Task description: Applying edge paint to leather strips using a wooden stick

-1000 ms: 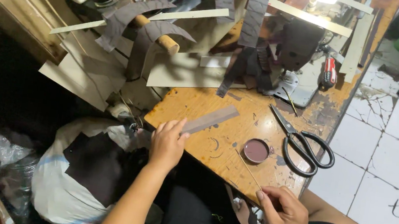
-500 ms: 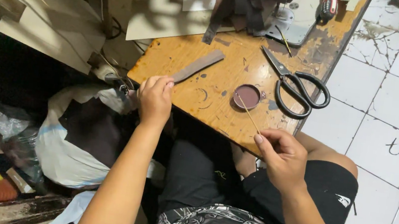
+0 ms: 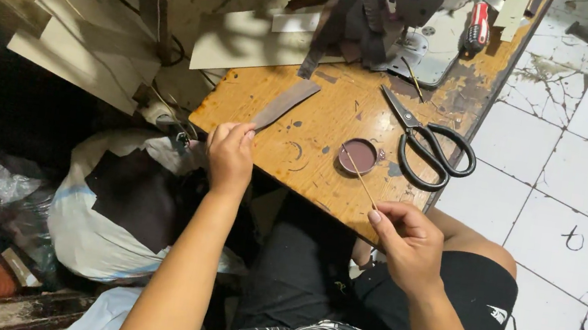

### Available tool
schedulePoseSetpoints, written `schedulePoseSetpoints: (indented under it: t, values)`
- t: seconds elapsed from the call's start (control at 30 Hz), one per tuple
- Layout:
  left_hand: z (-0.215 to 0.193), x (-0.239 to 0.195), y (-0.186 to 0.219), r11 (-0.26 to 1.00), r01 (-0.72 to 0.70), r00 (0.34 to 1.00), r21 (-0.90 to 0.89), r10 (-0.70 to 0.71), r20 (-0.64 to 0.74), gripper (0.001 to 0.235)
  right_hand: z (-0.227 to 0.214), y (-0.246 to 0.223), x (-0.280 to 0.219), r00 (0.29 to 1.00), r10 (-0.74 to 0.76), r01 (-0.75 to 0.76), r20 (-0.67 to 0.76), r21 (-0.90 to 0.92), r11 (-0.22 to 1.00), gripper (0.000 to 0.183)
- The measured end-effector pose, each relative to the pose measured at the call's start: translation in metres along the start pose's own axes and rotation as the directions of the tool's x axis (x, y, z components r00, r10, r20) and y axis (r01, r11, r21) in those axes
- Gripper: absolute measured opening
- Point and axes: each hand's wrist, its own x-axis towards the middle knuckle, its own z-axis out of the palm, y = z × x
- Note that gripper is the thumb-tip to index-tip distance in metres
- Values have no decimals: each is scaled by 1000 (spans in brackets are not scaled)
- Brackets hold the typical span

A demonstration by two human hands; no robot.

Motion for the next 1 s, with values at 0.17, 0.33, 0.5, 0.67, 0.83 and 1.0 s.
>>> schedulePoseSetpoints:
  t: [0.17, 0.33, 0.5, 0.67, 0.83, 1.0]
  values:
    - [3, -1, -2, 999, 11, 1000, 38, -11, 10, 20, 0, 4, -1, 1000, -29, 29, -8, -2, 1000, 12]
    - [4, -3, -3, 999, 38, 999, 31, -38, 10, 21, 0, 1, -4, 998, -59, 58, -32, -29, 998, 12]
    - [2, -2, -8, 1000, 25, 999, 7, -25, 24, 18, -1, -1, -4, 999, -38, 38, -28, -1, 999, 13]
    - [-2, -1, -5, 1000, 5, 1000, 15, -5, 21, 19, 0, -4, -4, 996, -90, 90, -16, -18, 996, 11]
    - [-10, 2, -2, 1000, -4, 999, 3, 4, 38, 19, 0, -2, -4, 995, -96, 95, -11, -26, 995, 11]
    - [-19, 7, 7, 999, -41, 997, -9, 41, 72, 16, 1, -3, -5, 988, -151, 149, -17, -70, 986, 8]
